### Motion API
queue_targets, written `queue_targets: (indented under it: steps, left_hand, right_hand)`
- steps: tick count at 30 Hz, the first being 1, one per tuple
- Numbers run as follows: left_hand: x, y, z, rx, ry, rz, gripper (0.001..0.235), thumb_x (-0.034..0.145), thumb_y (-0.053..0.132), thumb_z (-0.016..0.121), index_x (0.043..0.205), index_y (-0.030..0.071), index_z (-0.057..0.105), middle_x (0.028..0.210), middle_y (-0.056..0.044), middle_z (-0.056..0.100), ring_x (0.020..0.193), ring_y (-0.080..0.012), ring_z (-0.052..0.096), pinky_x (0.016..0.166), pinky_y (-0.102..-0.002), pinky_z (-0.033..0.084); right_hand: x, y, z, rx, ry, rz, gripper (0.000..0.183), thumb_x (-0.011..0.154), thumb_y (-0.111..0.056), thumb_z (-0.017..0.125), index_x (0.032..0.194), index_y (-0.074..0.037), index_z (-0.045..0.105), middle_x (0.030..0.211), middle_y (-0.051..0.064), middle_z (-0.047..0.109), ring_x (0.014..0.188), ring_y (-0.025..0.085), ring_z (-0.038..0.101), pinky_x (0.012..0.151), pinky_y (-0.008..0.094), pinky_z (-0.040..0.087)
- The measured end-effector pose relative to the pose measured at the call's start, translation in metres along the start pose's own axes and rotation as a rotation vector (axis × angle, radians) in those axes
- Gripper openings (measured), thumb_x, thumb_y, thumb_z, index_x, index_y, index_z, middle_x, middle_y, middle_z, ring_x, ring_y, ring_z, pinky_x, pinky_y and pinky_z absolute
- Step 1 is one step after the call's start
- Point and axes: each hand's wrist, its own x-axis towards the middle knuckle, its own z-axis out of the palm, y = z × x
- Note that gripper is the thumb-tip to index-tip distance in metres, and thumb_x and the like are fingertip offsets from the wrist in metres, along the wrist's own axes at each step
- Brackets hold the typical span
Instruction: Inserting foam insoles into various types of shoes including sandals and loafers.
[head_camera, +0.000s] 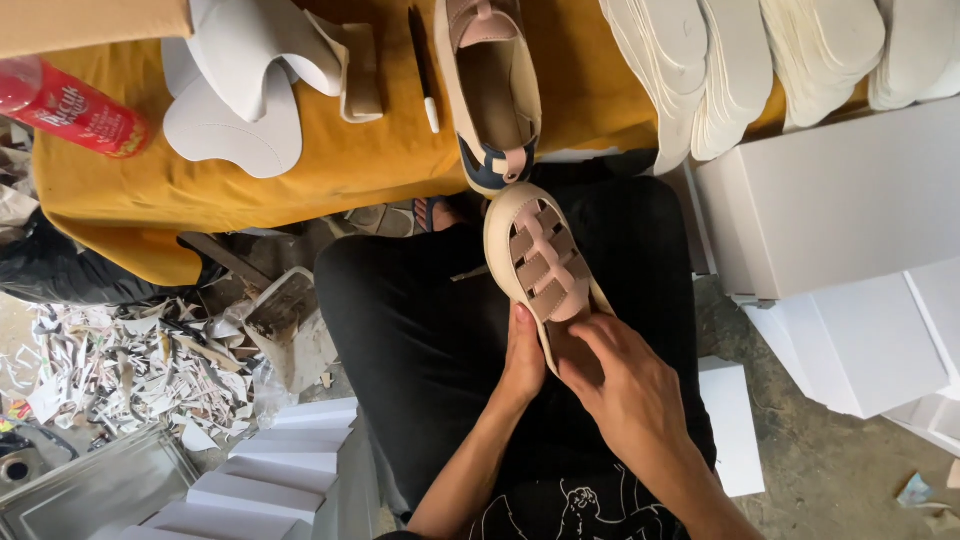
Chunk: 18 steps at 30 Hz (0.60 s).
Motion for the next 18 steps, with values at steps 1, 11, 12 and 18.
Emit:
queue_targets:
  steps: [1, 11, 12, 18]
  left_hand:
    - [0.0, -0.001, -0.001, -0.009, 0.009, -0.001, 0.074, 0.106, 0.059, 0.023, 0.156, 0.006, 0.033, 0.154, -0.016, 0.045, 0.144, -0.0249, 0.043, 0.122, -0.041, 0.032]
    - [0.006, 0.037, 0.021, 0.064, 0.068, -0.204, 0.081, 0.108, 0.057, 0.011, 0.16, -0.005, 0.016, 0.161, -0.034, 0.026, 0.148, -0.0462, 0.031, 0.123, -0.058, 0.025]
    - [0.005, 0.037, 0.024, 0.028, 0.076, -0.214, 0.082, 0.108, 0.059, 0.011, 0.16, -0.005, 0.017, 0.162, -0.032, 0.026, 0.148, -0.045, 0.031, 0.123, -0.058, 0.024]
    - [0.003, 0.025, 0.03, -0.097, 0.083, -0.209, 0.082, 0.109, 0.059, 0.018, 0.159, -0.006, 0.021, 0.161, -0.03, 0.03, 0.147, -0.0401, 0.035, 0.123, -0.054, 0.027]
  right_hand:
    - [0.003, -0.002, 0.0, 0.004, 0.015, -0.041, 0.028, 0.085, -0.022, 0.078, 0.108, -0.011, 0.067, 0.11, 0.002, 0.072, 0.1, 0.021, 0.072, 0.072, 0.037, 0.062]
    - [0.003, 0.017, 0.026, 0.013, 0.231, -0.109, 0.003, 0.089, -0.013, 0.074, 0.089, -0.012, 0.071, 0.101, -0.002, 0.066, 0.086, 0.022, 0.075, 0.069, 0.029, 0.063]
    - [0.005, 0.017, 0.026, 0.007, 0.241, -0.138, 0.002, 0.09, -0.01, 0.072, 0.089, -0.01, 0.071, 0.102, -0.001, 0.066, 0.087, 0.021, 0.075, 0.07, 0.028, 0.063]
    - [0.012, 0.014, 0.029, 0.001, 0.262, -0.21, 0.002, 0.092, -0.004, 0.07, 0.091, -0.003, 0.072, 0.102, 0.003, 0.067, 0.089, 0.021, 0.075, 0.073, 0.028, 0.063]
